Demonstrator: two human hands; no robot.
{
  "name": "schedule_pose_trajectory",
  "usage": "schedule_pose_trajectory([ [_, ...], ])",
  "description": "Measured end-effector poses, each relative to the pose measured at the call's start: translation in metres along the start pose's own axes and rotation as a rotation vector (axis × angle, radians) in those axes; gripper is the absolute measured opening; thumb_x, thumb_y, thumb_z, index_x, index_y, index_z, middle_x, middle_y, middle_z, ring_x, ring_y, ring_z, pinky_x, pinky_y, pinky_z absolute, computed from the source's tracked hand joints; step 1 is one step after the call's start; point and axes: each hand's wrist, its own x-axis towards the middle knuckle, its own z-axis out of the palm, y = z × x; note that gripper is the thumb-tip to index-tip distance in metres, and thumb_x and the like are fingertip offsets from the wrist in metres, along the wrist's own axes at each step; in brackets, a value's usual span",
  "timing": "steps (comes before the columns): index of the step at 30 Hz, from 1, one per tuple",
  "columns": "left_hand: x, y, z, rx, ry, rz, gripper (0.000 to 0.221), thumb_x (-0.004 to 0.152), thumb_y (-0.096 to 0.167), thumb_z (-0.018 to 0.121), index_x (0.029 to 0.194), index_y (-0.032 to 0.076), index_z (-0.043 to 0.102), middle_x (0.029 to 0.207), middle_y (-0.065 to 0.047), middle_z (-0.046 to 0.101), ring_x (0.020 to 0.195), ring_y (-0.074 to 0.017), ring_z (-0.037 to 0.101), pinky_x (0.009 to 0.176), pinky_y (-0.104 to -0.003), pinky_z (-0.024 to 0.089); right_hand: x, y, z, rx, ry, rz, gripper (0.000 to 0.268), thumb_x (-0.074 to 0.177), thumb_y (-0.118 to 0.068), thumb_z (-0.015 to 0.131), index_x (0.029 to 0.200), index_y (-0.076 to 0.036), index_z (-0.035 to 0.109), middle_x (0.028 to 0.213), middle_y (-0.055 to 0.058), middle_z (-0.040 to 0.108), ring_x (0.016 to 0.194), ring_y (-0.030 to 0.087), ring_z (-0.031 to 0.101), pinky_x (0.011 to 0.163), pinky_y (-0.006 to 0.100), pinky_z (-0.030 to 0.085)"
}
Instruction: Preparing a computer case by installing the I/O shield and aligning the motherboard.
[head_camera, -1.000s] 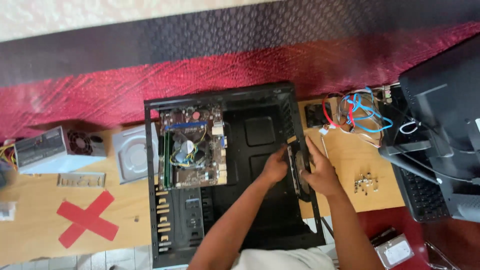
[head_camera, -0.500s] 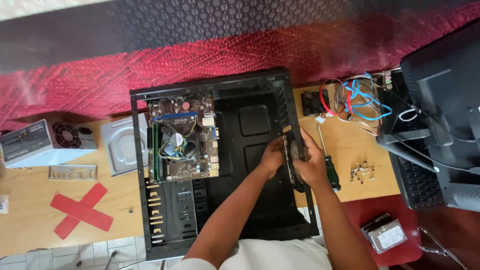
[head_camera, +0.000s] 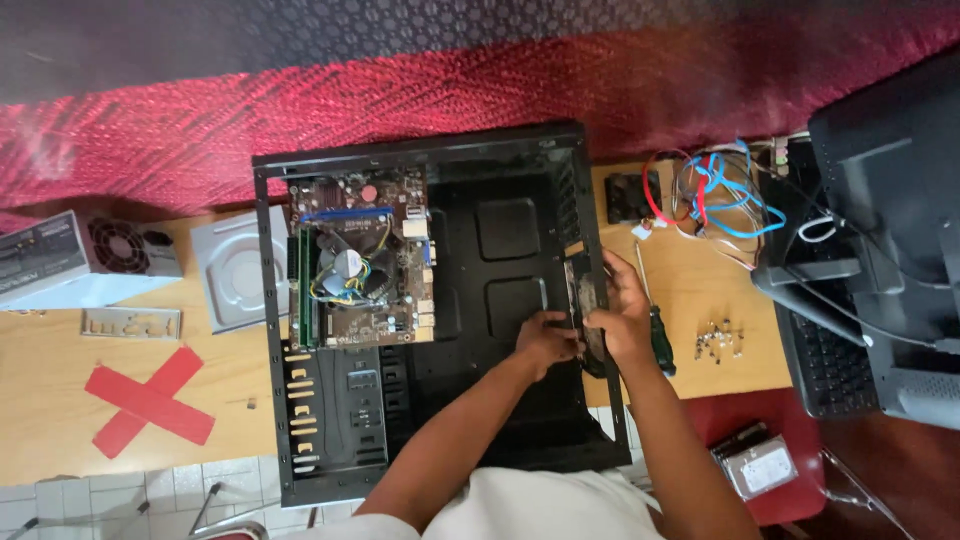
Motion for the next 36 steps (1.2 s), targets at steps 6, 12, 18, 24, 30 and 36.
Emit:
schedule_pose_trajectory([
  [6,-0.024,0.015,0.007,0.166,0.02,0.047,0.073,0.078,0.009,0.094,0.136,0.0,0.051,0.115,-0.023,0.073,0.098,-0.0296,0.076,0.081,-0.039,0.069,-0.001,-0.002,0.002,-0.06,-0.005,-0.015,0.098,0.054,0.019,0.061,0.149,-0.004,0.05,0.148,0.017,0.052,0.136,0.029,0.05,0.109,0.041,0.042],
  [12,0.038,-0.047,-0.015,0.173,-0.087,0.047,0.074,0.077,-0.003,0.089,0.139,-0.001,0.048,0.114,-0.027,0.072,0.097,-0.0325,0.076,0.08,-0.041,0.069,-0.004,-0.01,0.01,-0.101,-0.007,-0.024,0.097,0.054,0.017,0.061,0.148,-0.003,0.05,0.147,0.017,0.053,0.142,0.03,0.045,0.114,0.041,0.037],
  [18,-0.025,-0.015,0.015,0.276,0.06,0.186,0.068,0.08,-0.006,0.085,0.136,-0.007,0.047,0.107,-0.024,0.074,0.102,-0.0331,0.073,0.089,-0.044,0.065,-0.003,-0.018,0.015,-0.118,-0.027,-0.052,0.094,0.056,0.017,0.06,0.147,-0.003,0.05,0.148,0.019,0.054,0.143,0.032,0.044,0.115,0.042,0.037],
  [24,-0.038,-0.001,0.012,0.542,0.061,0.126,0.077,0.075,0.007,0.092,0.137,0.007,0.046,0.106,-0.016,0.075,0.108,-0.0304,0.071,0.092,-0.046,0.063,-0.003,-0.006,0.008,-0.077,-0.028,-0.015,0.098,0.055,0.018,0.06,0.149,-0.004,0.048,0.151,0.02,0.05,0.143,0.035,0.044,0.115,0.048,0.036],
  [30,-0.097,0.048,0.036,0.445,0.023,0.039,0.06,0.09,0.004,0.07,0.143,-0.006,0.044,0.121,-0.03,0.069,0.118,-0.0411,0.065,0.108,-0.051,0.052,-0.001,-0.004,0.003,-0.139,-0.052,-0.053,0.092,0.061,0.016,0.06,0.15,-0.005,0.047,0.152,0.02,0.048,0.146,0.039,0.038,0.117,0.05,0.034],
  [36,-0.087,0.066,0.056,0.768,0.124,0.411,0.049,0.085,0.007,0.071,0.13,-0.003,0.056,0.118,-0.029,0.071,0.109,-0.0462,0.07,0.091,-0.056,0.06,-0.002,-0.011,0.011,-0.1,-0.011,0.003,0.093,0.058,0.015,0.064,0.147,-0.006,0.05,0.149,0.015,0.051,0.14,0.033,0.048,0.114,0.048,0.039],
])
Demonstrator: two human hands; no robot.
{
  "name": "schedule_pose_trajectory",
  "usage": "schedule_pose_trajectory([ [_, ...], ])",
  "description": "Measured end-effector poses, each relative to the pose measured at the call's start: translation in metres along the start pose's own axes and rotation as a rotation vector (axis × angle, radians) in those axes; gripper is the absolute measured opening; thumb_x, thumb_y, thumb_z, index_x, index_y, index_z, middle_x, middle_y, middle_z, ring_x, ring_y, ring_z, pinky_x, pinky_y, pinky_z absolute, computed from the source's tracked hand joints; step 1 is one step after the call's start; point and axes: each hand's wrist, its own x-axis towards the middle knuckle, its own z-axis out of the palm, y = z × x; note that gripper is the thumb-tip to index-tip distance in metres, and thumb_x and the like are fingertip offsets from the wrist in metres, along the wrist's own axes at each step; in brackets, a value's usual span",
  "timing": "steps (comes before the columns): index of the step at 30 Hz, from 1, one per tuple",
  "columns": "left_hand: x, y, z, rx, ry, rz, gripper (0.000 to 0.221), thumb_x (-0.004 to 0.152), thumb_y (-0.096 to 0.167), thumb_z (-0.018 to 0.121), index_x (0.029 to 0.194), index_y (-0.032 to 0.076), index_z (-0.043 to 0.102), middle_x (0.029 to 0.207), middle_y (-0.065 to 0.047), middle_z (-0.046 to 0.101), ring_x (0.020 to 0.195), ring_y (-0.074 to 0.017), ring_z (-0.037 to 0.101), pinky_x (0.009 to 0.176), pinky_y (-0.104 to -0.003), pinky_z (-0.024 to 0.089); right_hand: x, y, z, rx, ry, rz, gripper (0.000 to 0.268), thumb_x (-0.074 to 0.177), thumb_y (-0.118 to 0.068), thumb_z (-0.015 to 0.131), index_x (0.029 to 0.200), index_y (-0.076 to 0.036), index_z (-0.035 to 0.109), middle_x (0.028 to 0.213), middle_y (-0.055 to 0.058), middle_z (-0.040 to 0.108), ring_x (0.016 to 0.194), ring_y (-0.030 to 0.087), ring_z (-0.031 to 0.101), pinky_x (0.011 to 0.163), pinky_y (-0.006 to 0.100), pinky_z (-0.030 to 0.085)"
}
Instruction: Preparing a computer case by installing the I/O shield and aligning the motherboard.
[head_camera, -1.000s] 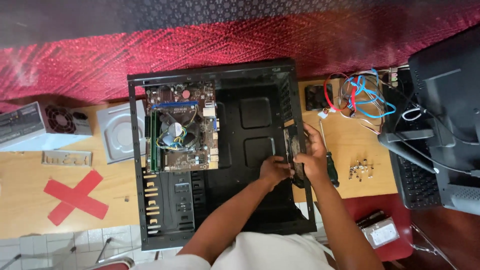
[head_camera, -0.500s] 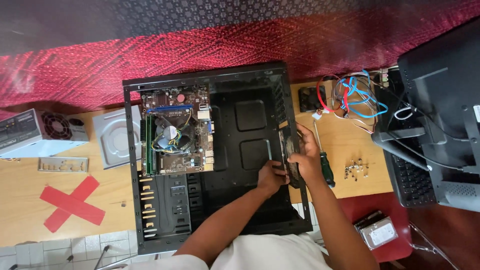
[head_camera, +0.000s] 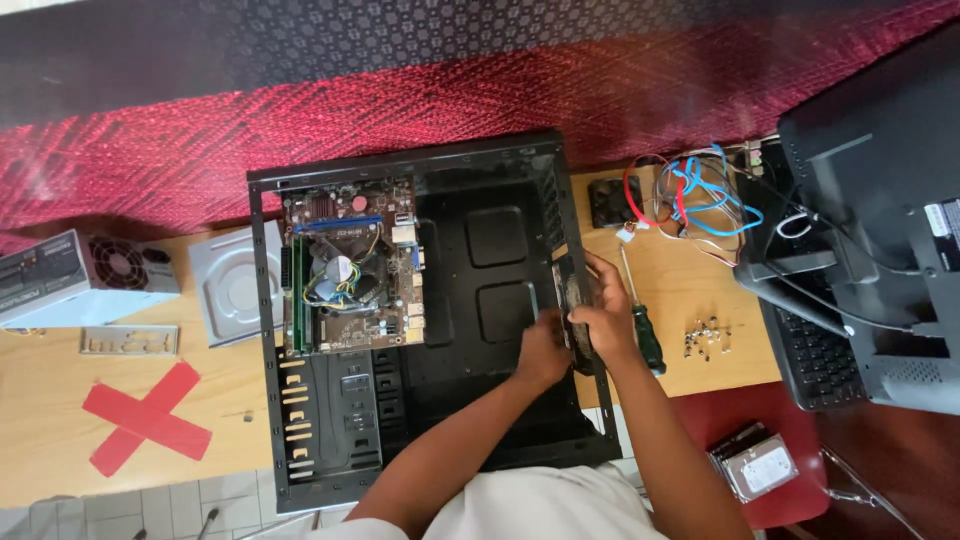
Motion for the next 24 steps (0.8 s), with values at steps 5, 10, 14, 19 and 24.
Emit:
schedule_pose_trajectory([
  [5,0.046,-0.003,-0.014,-0.134,0.035,0.155,0.075,0.078,-0.006,0.058,0.15,0.002,0.037,0.14,-0.033,0.056,0.13,-0.052,0.053,0.108,-0.059,0.049,0.0,0.02,-0.008,0.013,0.036,0.002,0.094,0.055,0.015,0.064,0.146,-0.005,0.05,0.145,0.015,0.052,0.138,0.033,0.05,0.113,0.047,0.04],
  [10,0.056,-0.008,-0.011,-0.353,-0.109,0.198,0.092,0.075,-0.014,0.039,0.165,-0.002,0.019,0.157,-0.036,0.038,0.146,-0.0521,0.036,0.12,-0.06,0.038,0.003,0.028,-0.012,0.049,0.048,0.0,0.092,0.055,0.015,0.066,0.144,-0.003,0.051,0.137,0.016,0.056,0.135,0.034,0.053,0.112,0.049,0.041],
  [14,0.085,-0.038,-0.002,-0.146,-0.097,0.197,0.083,0.087,-0.007,0.045,0.166,0.005,0.023,0.16,-0.032,0.035,0.146,-0.0507,0.035,0.12,-0.058,0.038,0.008,0.028,-0.011,0.077,0.015,0.017,0.094,0.052,0.013,0.065,0.143,-0.004,0.051,0.127,0.011,0.058,0.129,0.028,0.055,0.109,0.045,0.044],
  [19,0.096,-0.028,-0.014,0.123,-0.101,0.133,0.076,0.089,0.012,0.057,0.163,0.016,0.037,0.15,-0.017,0.055,0.138,-0.0378,0.053,0.114,-0.049,0.047,0.009,0.037,-0.015,0.107,-0.034,0.03,0.095,0.05,0.015,0.064,0.143,-0.003,0.052,0.124,0.015,0.061,0.125,0.03,0.057,0.107,0.046,0.045],
  [24,0.11,-0.094,0.015,-0.507,0.005,-0.209,0.033,0.096,0.022,0.053,0.123,0.004,0.059,0.077,-0.02,0.063,0.053,-0.0351,0.064,0.038,-0.046,0.053,-0.017,-0.027,0.001,0.189,0.052,0.146,0.058,0.097,-0.03,0.062,0.149,-0.009,0.046,0.145,0.016,0.056,0.135,0.03,0.054,0.114,0.048,0.041],
])
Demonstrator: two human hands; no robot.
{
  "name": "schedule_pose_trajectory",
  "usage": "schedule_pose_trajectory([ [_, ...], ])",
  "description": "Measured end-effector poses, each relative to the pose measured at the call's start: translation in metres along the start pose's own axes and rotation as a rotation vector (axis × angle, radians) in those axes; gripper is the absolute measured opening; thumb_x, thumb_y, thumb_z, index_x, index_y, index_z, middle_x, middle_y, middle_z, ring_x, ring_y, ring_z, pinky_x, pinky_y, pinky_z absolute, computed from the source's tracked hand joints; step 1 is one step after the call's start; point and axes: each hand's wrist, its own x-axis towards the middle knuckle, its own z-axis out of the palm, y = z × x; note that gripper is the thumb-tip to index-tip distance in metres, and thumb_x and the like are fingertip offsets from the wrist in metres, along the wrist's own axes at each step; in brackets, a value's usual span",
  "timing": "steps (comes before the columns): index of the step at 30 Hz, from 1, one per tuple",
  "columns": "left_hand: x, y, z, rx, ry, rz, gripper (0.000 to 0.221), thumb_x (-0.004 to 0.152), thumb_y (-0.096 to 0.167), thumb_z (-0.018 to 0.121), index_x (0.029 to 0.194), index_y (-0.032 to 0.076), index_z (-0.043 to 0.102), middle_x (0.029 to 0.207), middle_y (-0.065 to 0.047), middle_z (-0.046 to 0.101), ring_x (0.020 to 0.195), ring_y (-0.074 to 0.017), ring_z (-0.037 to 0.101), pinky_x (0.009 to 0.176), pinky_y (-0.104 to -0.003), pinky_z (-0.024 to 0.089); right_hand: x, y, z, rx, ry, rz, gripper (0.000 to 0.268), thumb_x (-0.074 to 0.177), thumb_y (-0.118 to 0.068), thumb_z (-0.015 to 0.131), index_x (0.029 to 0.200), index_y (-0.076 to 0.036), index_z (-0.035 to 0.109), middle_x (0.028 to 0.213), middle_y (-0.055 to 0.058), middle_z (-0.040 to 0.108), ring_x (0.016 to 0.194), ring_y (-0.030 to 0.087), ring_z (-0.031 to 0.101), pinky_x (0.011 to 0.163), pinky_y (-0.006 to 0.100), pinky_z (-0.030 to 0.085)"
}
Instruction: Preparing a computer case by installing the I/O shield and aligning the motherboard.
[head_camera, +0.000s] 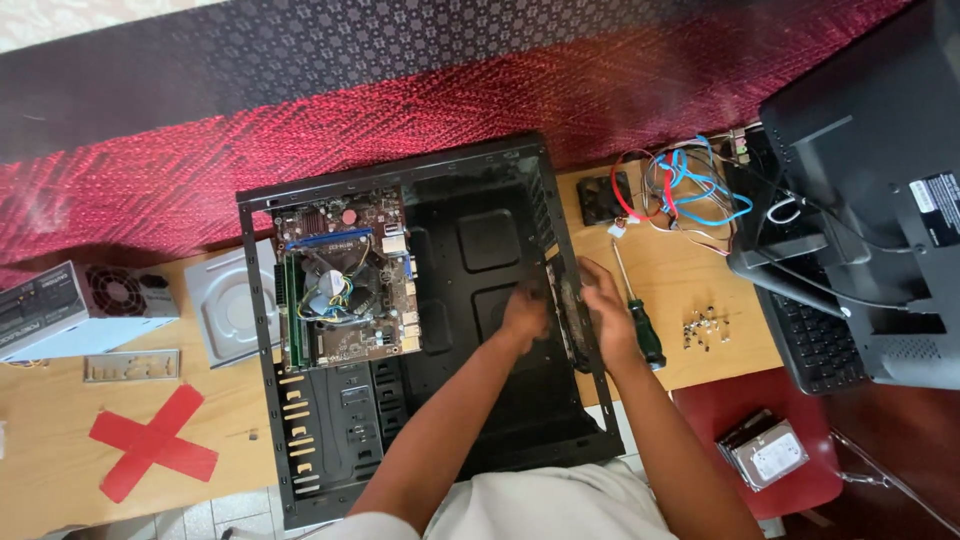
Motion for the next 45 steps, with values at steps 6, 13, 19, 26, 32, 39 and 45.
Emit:
schedule_pose_trajectory([
  [6,-0.036,-0.018,0.006,-0.001,-0.087,-0.28,0.062,0.098,0.012,0.05,0.157,0.008,0.03,0.109,-0.021,0.072,0.09,-0.0387,0.077,0.076,-0.056,0.065,-0.037,0.044,-0.053,-0.114,0.311,0.3,0.061,0.106,-0.055,0.045,0.147,-0.011,0.051,0.134,0.016,0.061,0.114,0.033,0.062,0.098,0.046,0.047],
  [13,-0.029,-0.036,-0.003,0.041,-0.181,-0.155,0.07,0.085,-0.01,0.065,0.149,0.006,0.041,0.109,-0.018,0.072,0.093,-0.0286,0.075,0.076,-0.038,0.066,-0.058,0.15,-0.136,-0.5,0.241,0.366,0.042,0.108,-0.036,0.049,0.116,-0.003,0.074,0.105,0.024,0.071,0.098,0.038,0.067,0.082,0.049,0.05],
  [19,-0.066,0.01,0.001,0.27,-0.238,-0.029,0.069,0.071,0.0,0.094,0.128,-0.001,0.056,0.103,-0.022,0.072,0.101,-0.0311,0.073,0.087,-0.048,0.065,-0.07,0.119,-0.115,-0.552,0.216,0.261,0.035,0.109,-0.027,0.05,0.121,-0.009,0.078,0.111,0.014,0.077,0.104,0.027,0.068,0.091,0.044,0.054],
  [26,-0.092,0.048,-0.006,0.478,-0.245,0.011,0.074,0.071,0.013,0.095,0.132,-0.001,0.054,0.099,-0.015,0.077,0.107,-0.0316,0.073,0.099,-0.046,0.06,-0.064,0.062,-0.087,-0.931,0.106,0.068,0.03,0.092,-0.009,0.06,0.112,-0.017,0.081,0.111,0.007,0.078,0.115,0.032,0.067,0.103,0.048,0.05],
  [32,-0.082,0.036,0.007,0.851,-0.21,0.163,0.06,0.075,0.022,0.087,0.125,-0.002,0.061,0.103,-0.017,0.077,0.105,-0.0373,0.073,0.092,-0.049,0.063,-0.053,0.064,-0.107,-1.068,0.227,-0.069,0.023,0.097,-0.017,0.07,0.119,-0.015,0.075,0.117,0.011,0.07,0.12,0.034,0.063,0.106,0.047,0.049],
  [39,-0.132,0.1,0.014,1.147,-0.368,-0.012,0.058,0.097,0.019,0.065,0.146,0.003,0.039,0.135,-0.027,0.057,0.123,-0.0494,0.057,0.097,-0.068,0.044,-0.07,0.115,-0.101,-1.144,0.162,-0.476,0.032,0.084,-0.006,0.061,0.114,-0.007,0.071,0.115,0.013,0.071,0.111,0.032,0.065,0.097,0.043,0.05],
  [45,-0.205,0.116,-0.025,0.823,-0.53,0.462,0.02,0.099,0.012,0.063,0.088,0.004,0.078,0.1,-0.013,0.079,0.092,-0.0262,0.075,0.074,-0.042,0.055,-0.076,0.104,-0.082,-1.061,0.199,-0.484,0.029,0.085,0.001,0.063,0.113,-0.004,0.068,0.109,0.013,0.068,0.103,0.03,0.067,0.088,0.039,0.051],
])
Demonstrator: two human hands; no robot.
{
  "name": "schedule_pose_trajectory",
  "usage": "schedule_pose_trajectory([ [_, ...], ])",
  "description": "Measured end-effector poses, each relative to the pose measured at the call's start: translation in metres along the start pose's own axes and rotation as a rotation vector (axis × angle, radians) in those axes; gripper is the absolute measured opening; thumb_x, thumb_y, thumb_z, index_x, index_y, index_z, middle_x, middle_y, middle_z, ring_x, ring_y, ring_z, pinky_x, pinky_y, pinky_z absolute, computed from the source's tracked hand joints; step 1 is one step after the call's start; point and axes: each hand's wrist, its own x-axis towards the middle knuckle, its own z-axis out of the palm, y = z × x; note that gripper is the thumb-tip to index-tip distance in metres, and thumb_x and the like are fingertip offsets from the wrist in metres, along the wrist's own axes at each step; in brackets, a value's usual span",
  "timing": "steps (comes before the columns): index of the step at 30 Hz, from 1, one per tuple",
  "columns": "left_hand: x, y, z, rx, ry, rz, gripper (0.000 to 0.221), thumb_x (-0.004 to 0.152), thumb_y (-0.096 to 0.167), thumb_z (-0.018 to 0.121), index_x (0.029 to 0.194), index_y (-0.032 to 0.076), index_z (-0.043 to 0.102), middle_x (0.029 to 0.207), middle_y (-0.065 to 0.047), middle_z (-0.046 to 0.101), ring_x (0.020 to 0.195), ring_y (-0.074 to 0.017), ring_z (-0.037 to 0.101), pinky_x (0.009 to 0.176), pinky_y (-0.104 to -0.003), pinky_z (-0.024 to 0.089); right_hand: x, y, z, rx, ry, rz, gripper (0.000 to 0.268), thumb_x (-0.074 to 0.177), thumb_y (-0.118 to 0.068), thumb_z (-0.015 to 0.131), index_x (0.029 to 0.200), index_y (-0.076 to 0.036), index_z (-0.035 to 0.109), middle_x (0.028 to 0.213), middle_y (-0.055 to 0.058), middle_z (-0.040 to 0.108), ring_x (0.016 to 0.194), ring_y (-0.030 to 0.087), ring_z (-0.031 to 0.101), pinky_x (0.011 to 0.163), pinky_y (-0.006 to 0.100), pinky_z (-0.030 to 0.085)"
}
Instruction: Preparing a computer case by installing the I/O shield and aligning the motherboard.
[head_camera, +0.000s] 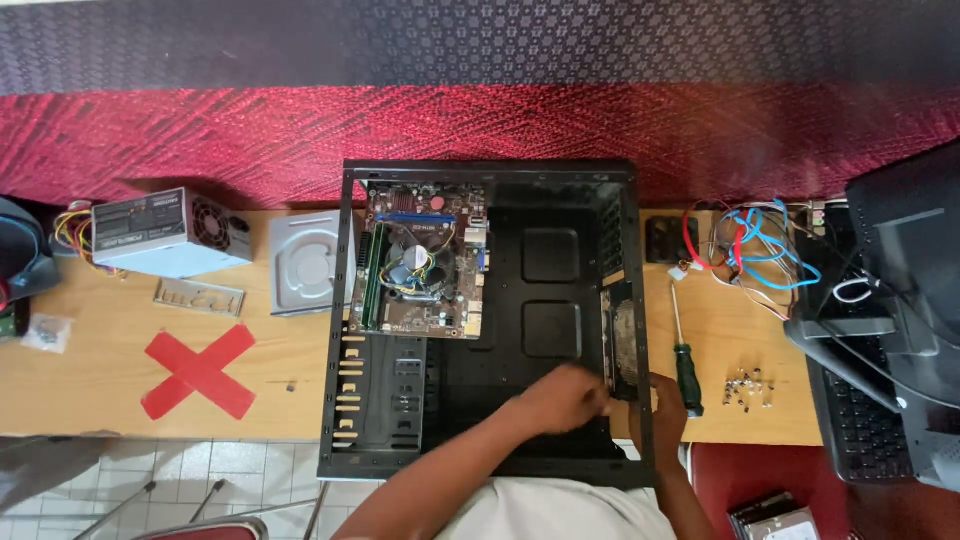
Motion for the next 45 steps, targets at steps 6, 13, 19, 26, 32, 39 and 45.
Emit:
schedule_pose_trajectory([
  [6,-0.154,0.021,-0.035,0.029,0.215,-0.152,0.05,0.106,0.033,0.066,0.064,0.015,0.046,0.061,-0.002,0.049,0.052,-0.019,0.05,0.052,-0.041,0.033,0.05,-0.114,-0.055,0.342,0.052,0.242,0.03,0.091,0.009,0.07,0.119,0.003,0.061,0.112,0.018,0.075,0.103,0.023,0.074,0.087,0.032,0.06],
  [13,-0.236,0.004,-0.076,-0.128,0.716,-0.177,0.03,0.094,0.026,0.072,0.069,0.014,0.063,0.074,-0.003,0.076,0.069,-0.0163,0.074,0.061,-0.034,0.053,0.122,-0.251,-0.028,0.491,-0.138,0.347,0.037,0.085,-0.011,0.079,0.118,0.002,0.068,0.099,0.017,0.079,0.095,0.019,0.076,0.083,0.025,0.058],
  [19,-0.238,-0.036,-0.087,0.14,0.934,0.012,0.038,0.101,0.028,0.063,0.068,0.014,0.05,0.059,-0.001,0.05,0.047,-0.014,0.049,0.047,-0.033,0.035,0.147,-0.255,0.121,0.796,-0.681,0.751,0.066,0.084,-0.011,0.073,0.146,-0.003,0.053,0.119,0.017,0.069,0.097,0.029,0.07,0.08,0.037,0.058],
  [26,-0.242,-0.032,-0.096,0.002,1.03,-0.015,0.039,0.1,0.031,0.065,0.068,0.013,0.052,0.064,0.0,0.055,0.053,-0.0109,0.049,0.05,-0.031,0.037,0.148,-0.241,0.149,1.167,-0.845,0.743,0.043,0.083,-0.001,0.074,0.123,-0.004,0.061,0.11,0.016,0.072,0.095,0.029,0.072,0.077,0.043,0.059],
  [32,-0.244,-0.035,-0.095,-0.029,1.041,0.001,0.038,0.101,0.03,0.066,0.07,0.013,0.052,0.063,0.0,0.056,0.052,-0.0108,0.048,0.048,-0.031,0.036,0.149,-0.227,0.147,1.192,-0.852,0.626,0.039,0.081,0.004,0.074,0.119,-0.001,0.065,0.106,0.016,0.074,0.092,0.029,0.073,0.079,0.041,0.06],
  [39,-0.243,-0.069,-0.084,0.015,1.089,-0.038,0.04,0.093,0.013,0.062,0.063,0.016,0.036,0.056,0.002,0.037,0.05,-0.0116,0.036,0.048,-0.035,0.028,0.126,-0.216,0.116,1.282,-0.87,0.618,0.038,0.084,-0.004,0.075,0.121,-0.002,0.067,0.105,0.014,0.075,0.087,0.025,0.074,0.076,0.039,0.059],
  [45,-0.236,-0.087,-0.092,-0.865,1.135,0.104,0.024,0.085,-0.013,0.052,0.099,0.005,0.05,0.091,-0.013,0.051,0.066,-0.0255,0.059,0.037,-0.036,0.059,0.096,-0.208,0.068,1.363,-0.811,0.597,0.05,0.076,0.0,0.081,0.124,0.0,0.064,0.116,0.02,0.074,0.1,0.031,0.073,0.087,0.045,0.06],
])
